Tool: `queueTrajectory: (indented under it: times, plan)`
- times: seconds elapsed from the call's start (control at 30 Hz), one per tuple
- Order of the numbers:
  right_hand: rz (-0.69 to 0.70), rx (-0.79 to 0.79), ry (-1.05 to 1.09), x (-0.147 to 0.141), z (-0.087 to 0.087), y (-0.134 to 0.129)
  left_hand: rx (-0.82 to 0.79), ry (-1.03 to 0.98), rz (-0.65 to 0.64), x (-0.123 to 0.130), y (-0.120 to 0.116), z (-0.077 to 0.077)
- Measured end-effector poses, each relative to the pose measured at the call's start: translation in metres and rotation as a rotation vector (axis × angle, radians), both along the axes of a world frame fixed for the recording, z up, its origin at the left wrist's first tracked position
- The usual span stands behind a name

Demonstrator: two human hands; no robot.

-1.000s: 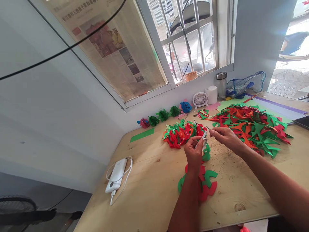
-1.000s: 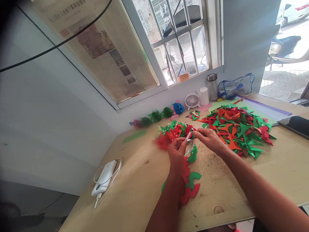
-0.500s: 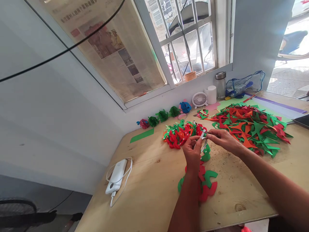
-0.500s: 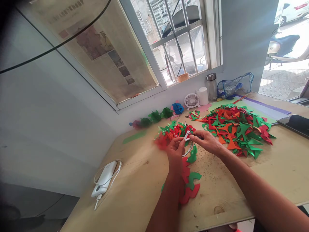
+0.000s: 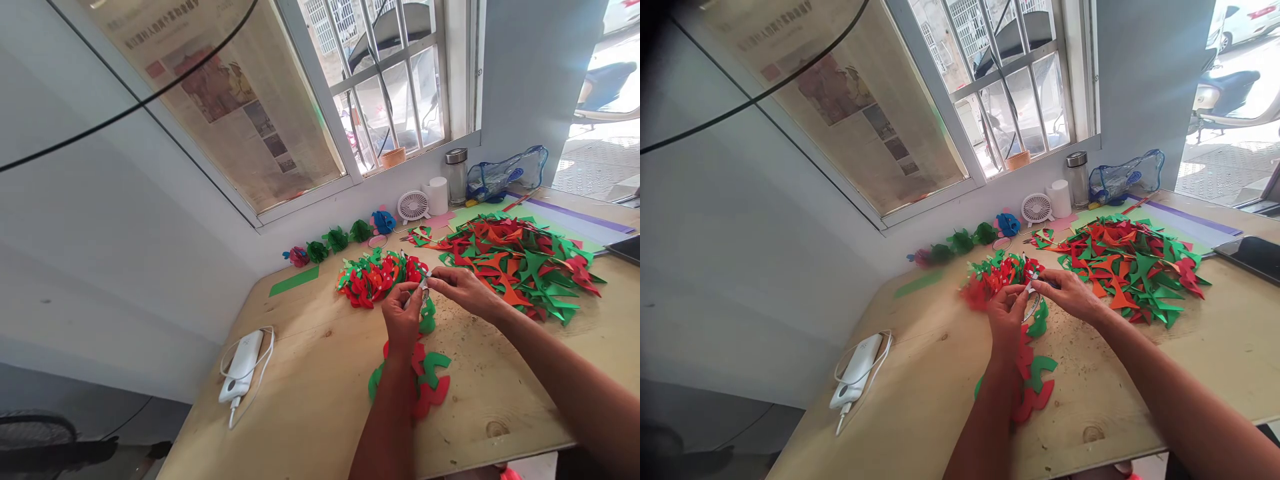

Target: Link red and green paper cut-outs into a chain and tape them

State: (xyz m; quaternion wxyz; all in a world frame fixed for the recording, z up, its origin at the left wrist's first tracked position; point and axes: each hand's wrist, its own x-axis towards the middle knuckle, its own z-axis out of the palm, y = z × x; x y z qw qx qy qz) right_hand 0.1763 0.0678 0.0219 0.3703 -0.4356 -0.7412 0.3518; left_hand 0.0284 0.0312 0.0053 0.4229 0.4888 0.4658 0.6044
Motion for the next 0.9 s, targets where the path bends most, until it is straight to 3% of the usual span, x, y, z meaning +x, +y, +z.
queueTrajectory:
  times: [0.5, 0.9]
  plan:
    - [-0.084, -0.001, 0.022, 0.0005, -0.0004, 0.0008, 0.013, 0.006, 0.011, -0.0002, 0.0012, -0.0029]
    - [-0.008, -0.003, -0.016, -0.0036, -0.0034, 0.002, -0.017, -0.094, 0.053, -0.0001, 0.0001, 0.0025]
